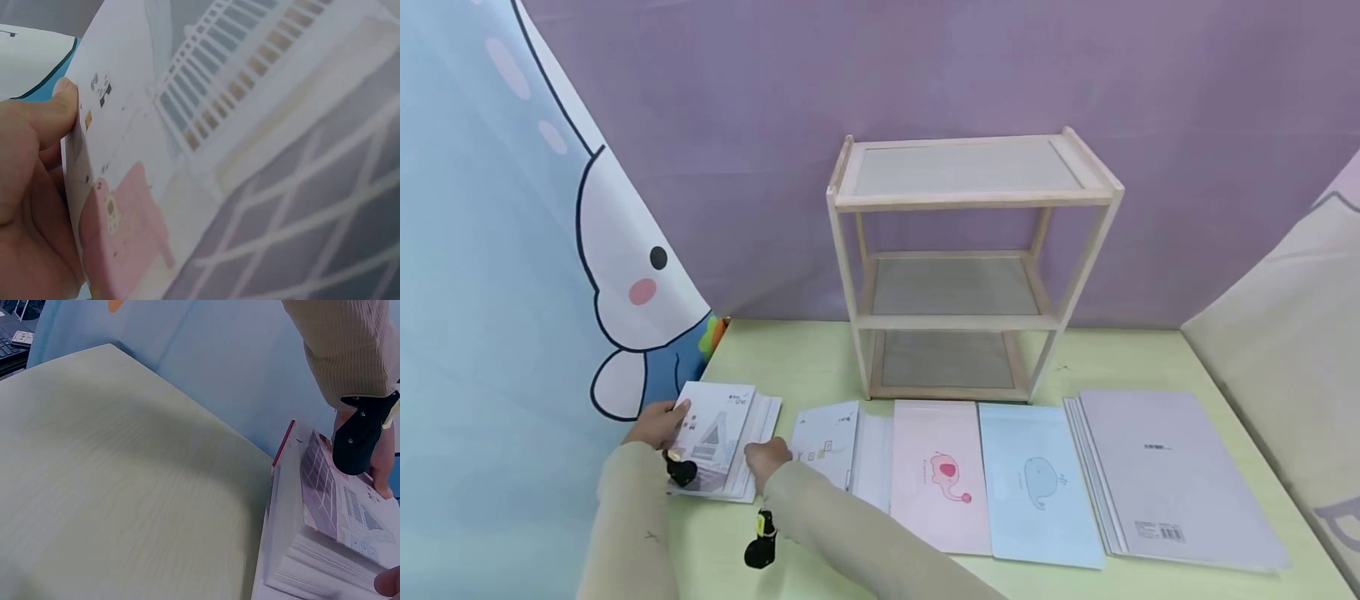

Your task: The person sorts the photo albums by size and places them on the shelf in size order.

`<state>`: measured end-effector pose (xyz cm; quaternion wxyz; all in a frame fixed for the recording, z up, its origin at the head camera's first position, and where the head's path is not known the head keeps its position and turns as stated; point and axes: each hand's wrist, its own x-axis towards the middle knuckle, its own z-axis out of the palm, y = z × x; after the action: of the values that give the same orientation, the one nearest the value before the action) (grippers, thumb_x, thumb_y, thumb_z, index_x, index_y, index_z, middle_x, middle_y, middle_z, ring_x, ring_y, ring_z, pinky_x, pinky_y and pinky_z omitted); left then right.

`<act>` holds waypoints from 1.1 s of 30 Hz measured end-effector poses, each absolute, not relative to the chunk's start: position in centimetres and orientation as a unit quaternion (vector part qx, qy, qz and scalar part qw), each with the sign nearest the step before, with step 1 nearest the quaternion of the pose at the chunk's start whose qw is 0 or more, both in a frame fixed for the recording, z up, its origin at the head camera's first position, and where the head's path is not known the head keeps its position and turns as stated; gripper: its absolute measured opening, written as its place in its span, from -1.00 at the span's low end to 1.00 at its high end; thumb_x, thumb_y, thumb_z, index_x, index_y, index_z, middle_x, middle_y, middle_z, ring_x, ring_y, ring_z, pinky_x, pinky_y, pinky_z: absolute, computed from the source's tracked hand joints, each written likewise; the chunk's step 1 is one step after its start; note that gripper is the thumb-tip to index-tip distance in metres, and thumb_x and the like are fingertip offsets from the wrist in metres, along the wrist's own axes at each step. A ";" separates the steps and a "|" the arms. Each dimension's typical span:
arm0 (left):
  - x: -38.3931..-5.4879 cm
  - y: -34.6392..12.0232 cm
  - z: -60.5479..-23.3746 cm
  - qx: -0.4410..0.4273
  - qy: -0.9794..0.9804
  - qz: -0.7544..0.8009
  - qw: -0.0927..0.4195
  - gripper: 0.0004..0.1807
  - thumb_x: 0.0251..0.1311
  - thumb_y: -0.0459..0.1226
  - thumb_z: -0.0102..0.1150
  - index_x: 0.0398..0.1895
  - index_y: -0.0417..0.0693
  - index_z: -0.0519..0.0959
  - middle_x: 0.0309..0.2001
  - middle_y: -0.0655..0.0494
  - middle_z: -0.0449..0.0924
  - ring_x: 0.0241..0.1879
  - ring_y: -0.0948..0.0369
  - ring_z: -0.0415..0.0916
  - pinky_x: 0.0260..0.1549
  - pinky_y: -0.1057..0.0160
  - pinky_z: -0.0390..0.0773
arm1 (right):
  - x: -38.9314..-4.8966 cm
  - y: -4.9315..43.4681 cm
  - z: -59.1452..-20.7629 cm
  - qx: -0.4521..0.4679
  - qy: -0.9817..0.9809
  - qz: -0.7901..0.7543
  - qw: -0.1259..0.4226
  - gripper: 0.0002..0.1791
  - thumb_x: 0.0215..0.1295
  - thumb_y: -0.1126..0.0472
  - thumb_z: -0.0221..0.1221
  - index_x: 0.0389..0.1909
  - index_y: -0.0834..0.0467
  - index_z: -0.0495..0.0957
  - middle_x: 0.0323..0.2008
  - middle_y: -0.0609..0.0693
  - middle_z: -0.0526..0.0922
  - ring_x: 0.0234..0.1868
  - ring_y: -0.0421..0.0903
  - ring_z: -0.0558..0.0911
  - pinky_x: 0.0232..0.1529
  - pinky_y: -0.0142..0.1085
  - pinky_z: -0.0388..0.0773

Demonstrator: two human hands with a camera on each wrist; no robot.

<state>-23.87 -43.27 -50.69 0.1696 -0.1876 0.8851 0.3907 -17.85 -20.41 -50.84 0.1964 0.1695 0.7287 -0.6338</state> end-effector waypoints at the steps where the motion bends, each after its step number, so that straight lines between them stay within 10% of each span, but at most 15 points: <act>1: -23.9 -43.3 -50.7 -0.191 0.884 0.392 0.171 -0.15 0.34 0.19 -0.26 0.30 -0.45 0.14 -0.09 -0.20 0.43 -0.22 0.07 0.42 -0.38 0.26 0.50 | -17.9 -20.4 -50.9 0.169 0.731 -0.631 0.197 -0.46 0.05 0.31 0.09 0.06 0.54 0.35 -0.04 0.42 0.44 -0.04 0.25 0.43 0.05 0.11 0.37; 16: -25.1 -41.6 -51.0 -0.186 0.872 0.426 0.155 -0.30 0.33 0.18 -0.21 0.02 -0.36 0.32 -0.37 -0.01 0.39 -0.43 0.14 0.36 -0.49 0.25 0.44 | -18.2 -18.8 -49.7 0.151 0.648 -0.737 0.120 -0.47 0.03 0.58 -0.07 0.12 0.33 0.34 0.10 0.26 0.40 -0.02 0.13 0.42 -0.04 -0.04 0.45; 22: -25.5 -40.9 -50.8 -0.157 0.883 0.423 0.131 -0.45 0.36 0.09 -0.17 -0.29 -0.30 0.35 -0.61 0.13 0.23 -0.64 0.22 0.25 -0.63 0.26 0.35 | -20.6 -17.6 -51.0 0.158 0.648 -0.736 0.112 -0.57 0.01 0.54 0.06 -0.03 0.28 0.51 -0.20 0.17 0.54 -0.49 -0.09 0.41 -0.53 -0.35 0.37; 26: -26.3 -40.3 -50.6 -0.159 0.887 0.409 0.145 -0.31 0.33 0.15 -0.16 0.00 -0.39 0.36 -0.37 -0.07 0.40 -0.43 0.11 0.37 -0.49 0.23 0.43 | -21.8 -16.8 -51.3 0.157 0.638 -0.746 0.109 -0.63 0.02 0.53 0.12 -0.09 0.27 0.56 -0.51 0.05 0.50 -0.68 -0.18 0.35 -0.68 -0.41 0.34; 33: -26.9 -38.5 -49.6 -0.161 0.871 0.427 0.183 -0.14 0.33 0.16 -0.16 0.36 -0.42 0.08 0.12 -0.24 0.35 0.00 -0.03 0.38 -0.15 0.13 0.52 | -22.6 -14.5 -51.0 0.142 0.622 -0.758 0.133 -0.63 0.11 0.51 0.14 -0.01 0.33 0.51 -0.49 0.05 0.54 -0.66 -0.21 0.38 -0.65 -0.45 0.34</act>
<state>-26.91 -38.48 -49.62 0.1829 -0.1607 0.8708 0.4272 -22.61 -14.46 -50.99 0.1330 0.1417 0.6222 -0.7584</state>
